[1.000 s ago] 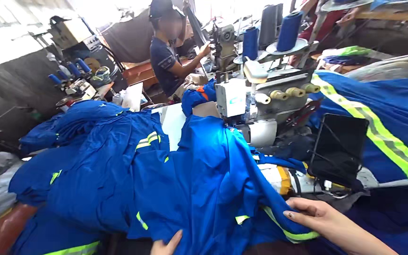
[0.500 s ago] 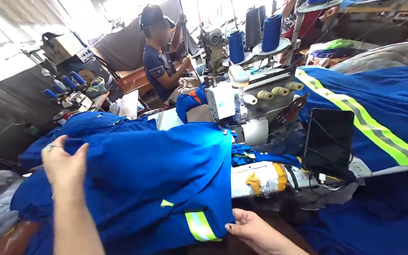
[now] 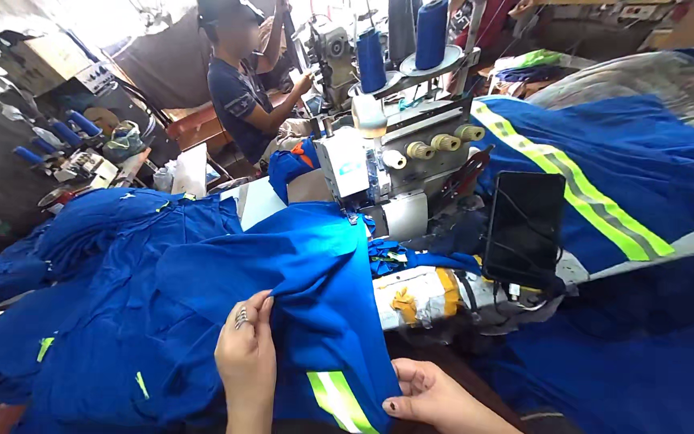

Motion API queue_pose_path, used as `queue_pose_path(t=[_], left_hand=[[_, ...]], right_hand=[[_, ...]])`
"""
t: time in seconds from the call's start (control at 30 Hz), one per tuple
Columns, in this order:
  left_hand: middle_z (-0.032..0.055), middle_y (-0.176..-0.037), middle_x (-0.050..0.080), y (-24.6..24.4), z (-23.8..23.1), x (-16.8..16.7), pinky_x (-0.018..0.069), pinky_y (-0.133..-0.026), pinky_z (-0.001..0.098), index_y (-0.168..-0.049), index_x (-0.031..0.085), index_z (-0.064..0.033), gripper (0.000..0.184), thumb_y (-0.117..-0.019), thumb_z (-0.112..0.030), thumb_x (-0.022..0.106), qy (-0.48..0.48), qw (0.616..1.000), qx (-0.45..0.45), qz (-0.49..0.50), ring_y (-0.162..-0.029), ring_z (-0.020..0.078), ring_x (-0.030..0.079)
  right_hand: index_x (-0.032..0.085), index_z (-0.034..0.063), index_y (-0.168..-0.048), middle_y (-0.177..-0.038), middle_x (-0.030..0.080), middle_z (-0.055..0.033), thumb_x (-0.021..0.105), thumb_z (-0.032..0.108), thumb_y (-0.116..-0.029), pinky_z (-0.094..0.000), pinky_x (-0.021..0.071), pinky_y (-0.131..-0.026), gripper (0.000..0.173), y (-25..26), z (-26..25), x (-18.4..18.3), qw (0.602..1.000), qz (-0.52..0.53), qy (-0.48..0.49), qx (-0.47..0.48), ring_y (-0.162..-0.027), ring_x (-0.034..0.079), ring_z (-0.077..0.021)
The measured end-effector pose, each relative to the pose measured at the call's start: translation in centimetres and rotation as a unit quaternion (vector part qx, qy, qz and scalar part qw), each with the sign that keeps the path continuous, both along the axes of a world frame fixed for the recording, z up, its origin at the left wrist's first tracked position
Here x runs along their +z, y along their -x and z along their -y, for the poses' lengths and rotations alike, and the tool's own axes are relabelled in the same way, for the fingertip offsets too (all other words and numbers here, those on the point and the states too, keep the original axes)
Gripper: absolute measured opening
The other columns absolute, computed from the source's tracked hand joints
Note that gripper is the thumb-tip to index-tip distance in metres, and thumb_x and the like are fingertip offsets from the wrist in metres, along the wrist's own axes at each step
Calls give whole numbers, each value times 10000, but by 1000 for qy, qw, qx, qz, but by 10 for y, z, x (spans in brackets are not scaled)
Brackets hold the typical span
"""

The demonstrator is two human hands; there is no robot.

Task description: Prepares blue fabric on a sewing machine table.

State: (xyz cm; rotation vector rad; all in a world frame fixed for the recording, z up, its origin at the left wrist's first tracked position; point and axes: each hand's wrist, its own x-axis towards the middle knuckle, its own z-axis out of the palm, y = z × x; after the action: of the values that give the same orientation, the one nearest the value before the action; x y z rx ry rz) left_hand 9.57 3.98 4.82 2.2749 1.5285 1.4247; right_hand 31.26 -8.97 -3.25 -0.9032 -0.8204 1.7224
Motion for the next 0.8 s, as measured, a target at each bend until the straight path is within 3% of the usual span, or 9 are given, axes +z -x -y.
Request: queue_pose_path(t=[0.03,0.1,0.17,0.27,0.43,0.57,0.63,0.7,0.8], left_hand=[[86,-892,751,-3,7,15,561,-833,198,-957,755,3,214,-994,-146,606,-16,999,-39,-34,-861,72,711],[67,-874,728,-10,17,29,593,-698,292,-989,731,-48,292,-996,-320,623,8,984,-126,-129,-785,129,705],[72,-938,714,-15,11,13,596,-625,401,-1083,715,-88,440,-873,-473,738,67,966,-174,-180,-783,209,703],[60,-1066,744,-3,-20,-36,587,-885,425,-1091,740,-65,283,-876,-247,771,267,947,-161,-79,-991,173,713],[22,-966,722,3,-37,-54,564,-867,267,-976,739,-34,211,-880,-221,753,398,902,-129,107,-911,52,678],[-16,-934,698,12,-39,-52,553,-813,217,-934,724,-49,124,-915,-162,679,415,874,-178,178,-868,19,653],[-8,-896,706,20,-40,-55,571,-770,233,-934,712,-43,79,-916,-110,675,431,843,-207,246,-816,41,667],[25,-896,722,26,-40,-56,596,-770,269,-960,703,-23,76,-899,-69,702,445,811,-223,307,-814,78,693],[26,-886,728,29,-38,-49,600,-768,277,-965,695,-41,71,-946,-38,627,446,788,-192,379,-812,84,697]], right_hand=[[679,65,-1125,-1014,770,-2,679,-75,-875,-298,604,-863,286,-2,2,-1,1000,-13,1,-1,-931,733,-99],[632,73,-1205,-1041,762,-8,645,-29,-927,-317,613,-824,296,-4,4,-1,999,-32,7,4,-916,733,-116],[606,69,-1241,-1027,759,-27,629,1,-951,-333,623,-751,299,-5,2,1,1000,-21,20,-5,-856,735,-136],[661,14,-1156,-982,739,-30,645,29,-946,-305,608,-773,211,-10,-11,-4,985,160,-11,-71,-843,715,-105],[684,49,-1180,-1164,686,-88,656,88,-915,-292,604,-826,269,-34,-49,6,893,357,-149,-232,-974,695,-133],[598,38,-1306,-1238,656,-91,706,143,-890,-292,593,-888,442,-38,-91,21,908,293,-151,-258,-1067,680,-150],[555,21,-1332,-1090,679,-53,729,101,-884,-286,593,-826,487,-33,-103,27,948,204,-104,-220,-941,686,-124],[549,25,-1293,-921,659,-8,718,81,-890,-272,576,-746,441,-26,-104,26,972,133,-71,-180,-809,658,-94],[669,35,-1124,-992,747,-34,701,44,-912,-301,610,-846,215,-19,-89,26,989,59,-31,-134,-922,723,-116]])
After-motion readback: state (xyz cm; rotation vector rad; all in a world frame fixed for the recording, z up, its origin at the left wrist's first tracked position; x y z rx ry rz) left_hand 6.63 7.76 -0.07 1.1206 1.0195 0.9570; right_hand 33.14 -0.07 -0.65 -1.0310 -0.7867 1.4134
